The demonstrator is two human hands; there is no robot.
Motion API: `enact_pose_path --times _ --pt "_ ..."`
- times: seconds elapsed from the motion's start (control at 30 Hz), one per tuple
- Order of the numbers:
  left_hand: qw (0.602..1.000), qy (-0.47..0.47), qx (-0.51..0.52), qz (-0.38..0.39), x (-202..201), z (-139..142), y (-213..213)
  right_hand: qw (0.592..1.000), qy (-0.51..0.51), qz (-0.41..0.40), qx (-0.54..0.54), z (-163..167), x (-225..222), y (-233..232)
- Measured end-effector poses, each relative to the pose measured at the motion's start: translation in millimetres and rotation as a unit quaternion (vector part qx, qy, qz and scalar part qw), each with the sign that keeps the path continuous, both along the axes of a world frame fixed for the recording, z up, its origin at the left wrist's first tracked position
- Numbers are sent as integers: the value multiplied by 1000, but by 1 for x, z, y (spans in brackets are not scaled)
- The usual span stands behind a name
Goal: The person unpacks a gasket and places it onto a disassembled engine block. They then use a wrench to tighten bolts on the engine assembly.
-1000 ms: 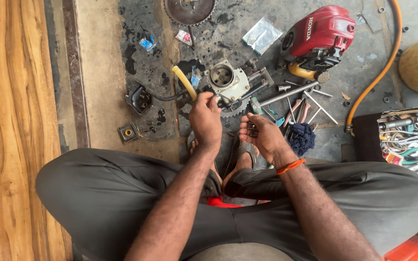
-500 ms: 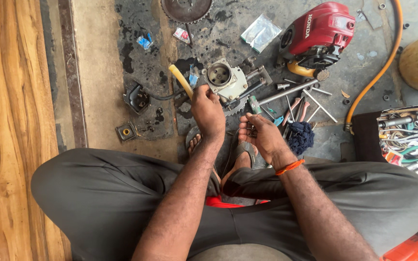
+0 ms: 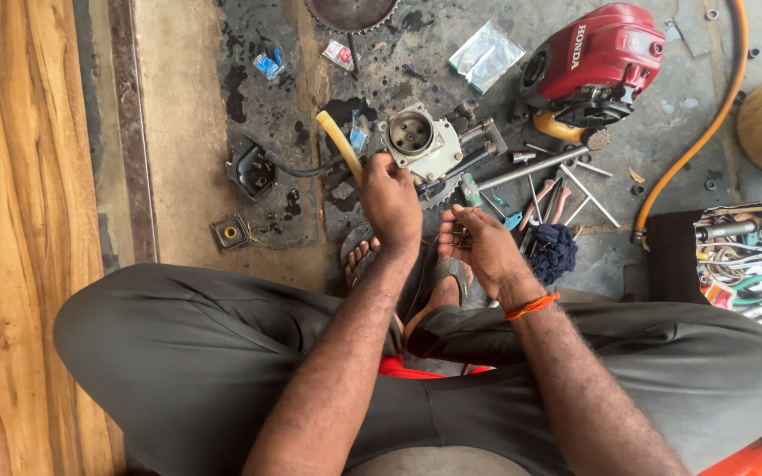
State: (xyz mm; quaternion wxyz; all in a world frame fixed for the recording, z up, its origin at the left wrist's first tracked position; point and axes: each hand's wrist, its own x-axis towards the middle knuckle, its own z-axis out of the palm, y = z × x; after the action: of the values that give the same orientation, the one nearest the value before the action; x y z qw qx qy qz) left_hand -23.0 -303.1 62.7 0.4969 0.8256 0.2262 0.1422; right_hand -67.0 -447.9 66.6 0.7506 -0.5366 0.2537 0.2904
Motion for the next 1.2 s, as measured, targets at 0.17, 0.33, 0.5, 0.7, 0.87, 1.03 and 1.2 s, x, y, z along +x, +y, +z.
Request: enact_pose_path --times 0.17,0.33,0.5,0.7,0.87,1.03,1.2 --pt "999 8 46 1 1 -7 2 1000 0 -3 -6 -5 -1 6" --pt "1000 7 15 -6 -3 -8 3 1000 0 -12 1 -9 -2 12" --pt "1000 19 -14 -7 -21 0 -1 1000 2 -14 0 -13 -4 17" --pt "999 2 -42 -27 -34 0 5 995 -68 -1 -69 -16 -6 26" --pt "1000 2 -16 -15 -37 -8 9 917 -276 44 -286 -8 -9 40" --pt "999 -18 -31 -13 -42 -11 17 902 -309 56 -296 -5 -13 58" --pt "999 8 -37 -30 -43 -11 30 903 -239 72 -349 -10 -18 69"
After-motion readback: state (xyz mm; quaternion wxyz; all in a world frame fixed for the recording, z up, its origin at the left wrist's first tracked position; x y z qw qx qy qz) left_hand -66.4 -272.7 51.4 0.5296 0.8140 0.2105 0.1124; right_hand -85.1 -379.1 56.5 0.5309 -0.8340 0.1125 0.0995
